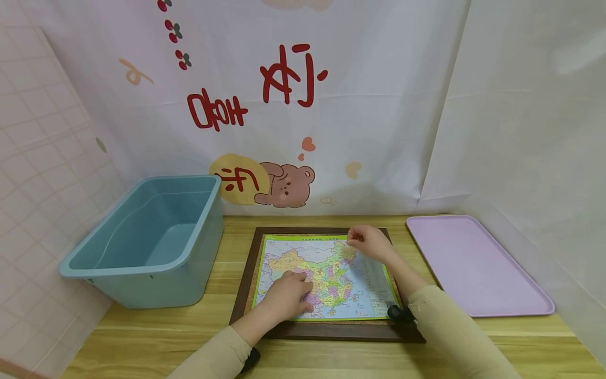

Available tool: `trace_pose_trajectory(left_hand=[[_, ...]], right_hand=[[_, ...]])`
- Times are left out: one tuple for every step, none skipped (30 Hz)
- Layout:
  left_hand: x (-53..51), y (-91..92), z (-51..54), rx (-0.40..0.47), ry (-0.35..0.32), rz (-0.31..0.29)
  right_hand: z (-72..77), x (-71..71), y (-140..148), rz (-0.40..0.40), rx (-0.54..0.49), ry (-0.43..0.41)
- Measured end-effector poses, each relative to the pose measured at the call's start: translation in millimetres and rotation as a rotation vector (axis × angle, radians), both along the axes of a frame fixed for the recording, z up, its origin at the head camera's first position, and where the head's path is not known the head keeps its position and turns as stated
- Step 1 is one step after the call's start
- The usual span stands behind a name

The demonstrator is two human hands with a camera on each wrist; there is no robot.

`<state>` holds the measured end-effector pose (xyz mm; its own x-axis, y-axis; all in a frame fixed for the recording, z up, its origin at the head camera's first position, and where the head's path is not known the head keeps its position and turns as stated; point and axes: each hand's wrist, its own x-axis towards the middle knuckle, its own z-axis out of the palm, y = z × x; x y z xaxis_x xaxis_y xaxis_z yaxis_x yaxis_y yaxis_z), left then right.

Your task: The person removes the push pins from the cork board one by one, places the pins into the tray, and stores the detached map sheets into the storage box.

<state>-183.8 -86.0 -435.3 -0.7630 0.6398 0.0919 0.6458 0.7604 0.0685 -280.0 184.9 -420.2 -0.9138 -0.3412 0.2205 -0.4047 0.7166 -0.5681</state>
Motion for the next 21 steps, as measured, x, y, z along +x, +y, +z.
trace_pose_trajectory(left_hand=[[-0.1, -0.1, 0.1, -0.001, 0.0, 0.0], [-0.3, -0.1, 0.1, -0.002, 0.0, 0.0], [-0.5, -0.2, 0.2, -0.002, 0.001, 0.0], [-0.6, -0.2, 0.2, -0.003, 0.002, -0.001], [-0.8, -0.2, 0.3, -0.004, 0.002, -0.003], [-1.0, -0.1, 0.2, -0.005, 0.002, -0.004], [-1.3, -0.1, 0.2, -0.005, 0.003, -0.005], [-1.4, -0.1, 0.3, -0.005, 0.002, -0.007], [-1.5, -0.1, 0.3, -0.005, 0.001, -0.008], [-1.5, -0.1, 0.2, -0.004, 0.0, -0.009], [-1.5, -0.2, 0.3, -0.003, -0.001, -0.01], [-1.4, -0.3, 0.4, -0.003, -0.002, -0.01], [-1.3, -0.4, 0.5, -0.003, -0.001, -0.01], [-1.0, -0.4, 0.4, -0.003, -0.001, -0.011], [-0.8, -0.5, 0.3, -0.004, 0.0, -0.011], [-0.5, -0.6, 0.3, -0.005, 0.002, -0.011], [-0.3, -0.6, 0.2, -0.005, 0.003, -0.012], [0.0, -0.7, 0.0, -0.005, 0.004, -0.012], [0.3, -0.7, -0.2, -0.004, 0.002, -0.011], [0.6, -0.8, -0.2, -0.004, 0.0, -0.01], [0.9, -0.9, -0.2, -0.003, -0.001, -0.009]], right_hand=[[-0.3, -0.2, 3.0, -0.001, 0.0, 0.008], [-0.5, -0.1, 6.1, -0.001, 0.0, 0.017], [-0.6, 0.0, 9.1, -0.004, -0.002, 0.024], [-0.8, 0.0, 12.1, -0.006, -0.007, 0.028], [-0.8, 0.2, 15.2, -0.008, -0.011, 0.034], [-0.6, 0.4, 18.4, -0.008, -0.014, 0.041], [-0.3, 1.0, 21.6, -0.01, -0.019, 0.042], [0.3, 1.5, 24.9, -0.013, -0.022, 0.044], [1.1, 2.3, 28.3, -0.014, -0.027, 0.044], [2.0, 3.1, 31.5, -0.015, -0.03, 0.044], [3.1, 4.2, 34.9, -0.015, -0.027, 0.046], [4.3, 5.3, 38.2, -0.016, -0.029, 0.045], [5.6, 6.7, 41.4, -0.021, -0.031, 0.038], [7.1, 8.3, 44.4, -0.028, -0.033, 0.036], [8.3, 9.8, 47.7, -0.037, -0.034, 0.032], [9.4, 11.2, 50.9, -0.049, -0.034, 0.029], [10.3, 12.6, 54.1, -0.061, -0.031, 0.029], [11.1, 13.8, 57.3, -0.076, -0.029, 0.029], [11.7, 15.1, 60.5, -0.092, -0.026, 0.027], [12.3, 16.2, 63.7, -0.106, -0.022, 0.029], [12.7, 17.3, 66.7, -0.116, -0.02, 0.031]])
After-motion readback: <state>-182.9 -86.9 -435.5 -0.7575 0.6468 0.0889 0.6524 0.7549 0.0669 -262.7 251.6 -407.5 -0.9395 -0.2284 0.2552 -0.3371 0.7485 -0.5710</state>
